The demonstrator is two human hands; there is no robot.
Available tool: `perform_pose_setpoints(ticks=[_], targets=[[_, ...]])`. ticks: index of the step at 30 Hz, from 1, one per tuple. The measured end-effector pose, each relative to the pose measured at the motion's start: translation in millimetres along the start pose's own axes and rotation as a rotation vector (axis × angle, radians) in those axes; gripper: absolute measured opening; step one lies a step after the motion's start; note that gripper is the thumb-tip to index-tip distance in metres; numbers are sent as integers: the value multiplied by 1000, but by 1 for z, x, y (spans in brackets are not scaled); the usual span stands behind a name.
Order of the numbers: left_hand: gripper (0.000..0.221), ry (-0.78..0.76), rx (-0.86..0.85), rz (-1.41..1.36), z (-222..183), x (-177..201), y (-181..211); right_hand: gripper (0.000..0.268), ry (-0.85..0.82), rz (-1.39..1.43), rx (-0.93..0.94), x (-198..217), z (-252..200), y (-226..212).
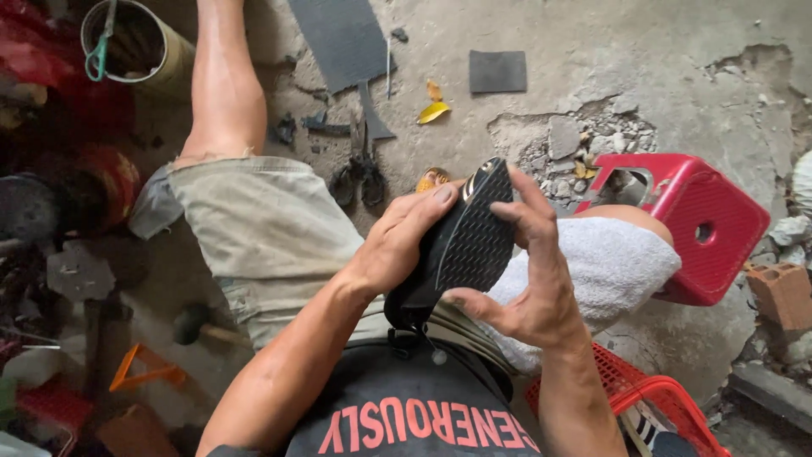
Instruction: Cutting a piece of rubber material with scissors and fitting it to shoe components for repair.
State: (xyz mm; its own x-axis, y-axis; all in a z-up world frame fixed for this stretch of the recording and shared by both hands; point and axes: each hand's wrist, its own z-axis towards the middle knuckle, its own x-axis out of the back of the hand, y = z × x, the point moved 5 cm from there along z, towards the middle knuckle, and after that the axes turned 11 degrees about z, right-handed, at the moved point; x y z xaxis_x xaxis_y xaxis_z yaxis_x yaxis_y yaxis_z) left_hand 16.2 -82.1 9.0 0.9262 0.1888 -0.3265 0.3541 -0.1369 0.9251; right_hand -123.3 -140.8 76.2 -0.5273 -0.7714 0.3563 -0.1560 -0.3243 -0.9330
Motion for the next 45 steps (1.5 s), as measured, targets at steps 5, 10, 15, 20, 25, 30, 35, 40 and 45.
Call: perform_pose_setpoints(ticks=[5,10,15,20,25,30,35,40,45], targets=[[55,28,89,1,1,3,0,89,8,-6,-49,-2,1,8],[52,8,77,-87,1,2,-7,89,11,6,-53,-5,0,9],[52,4,75,-55,-3,2,-6,90,27,-6,-35,-7,-4,6],[52,6,98,15,-8,0,-1,94,29,-29,11,-7,-9,2],[50,-13,11,217,-16,2,12,94,51,-141,158,-7,-14,-4],[53,-103,-146,356,-32,-1,22,92,103,-269,306,-13,-34,-11],[58,-157,-228,390,-43,-4,34,88,195,-429,368,-18,-49,-21],[61,-202,-299,346,-50,-6,34,88,243,-570,394,-23,-61,-25],[60,-223,-422,342,-57,-6,37,80,217,-612,454,-29,-69,-27]])
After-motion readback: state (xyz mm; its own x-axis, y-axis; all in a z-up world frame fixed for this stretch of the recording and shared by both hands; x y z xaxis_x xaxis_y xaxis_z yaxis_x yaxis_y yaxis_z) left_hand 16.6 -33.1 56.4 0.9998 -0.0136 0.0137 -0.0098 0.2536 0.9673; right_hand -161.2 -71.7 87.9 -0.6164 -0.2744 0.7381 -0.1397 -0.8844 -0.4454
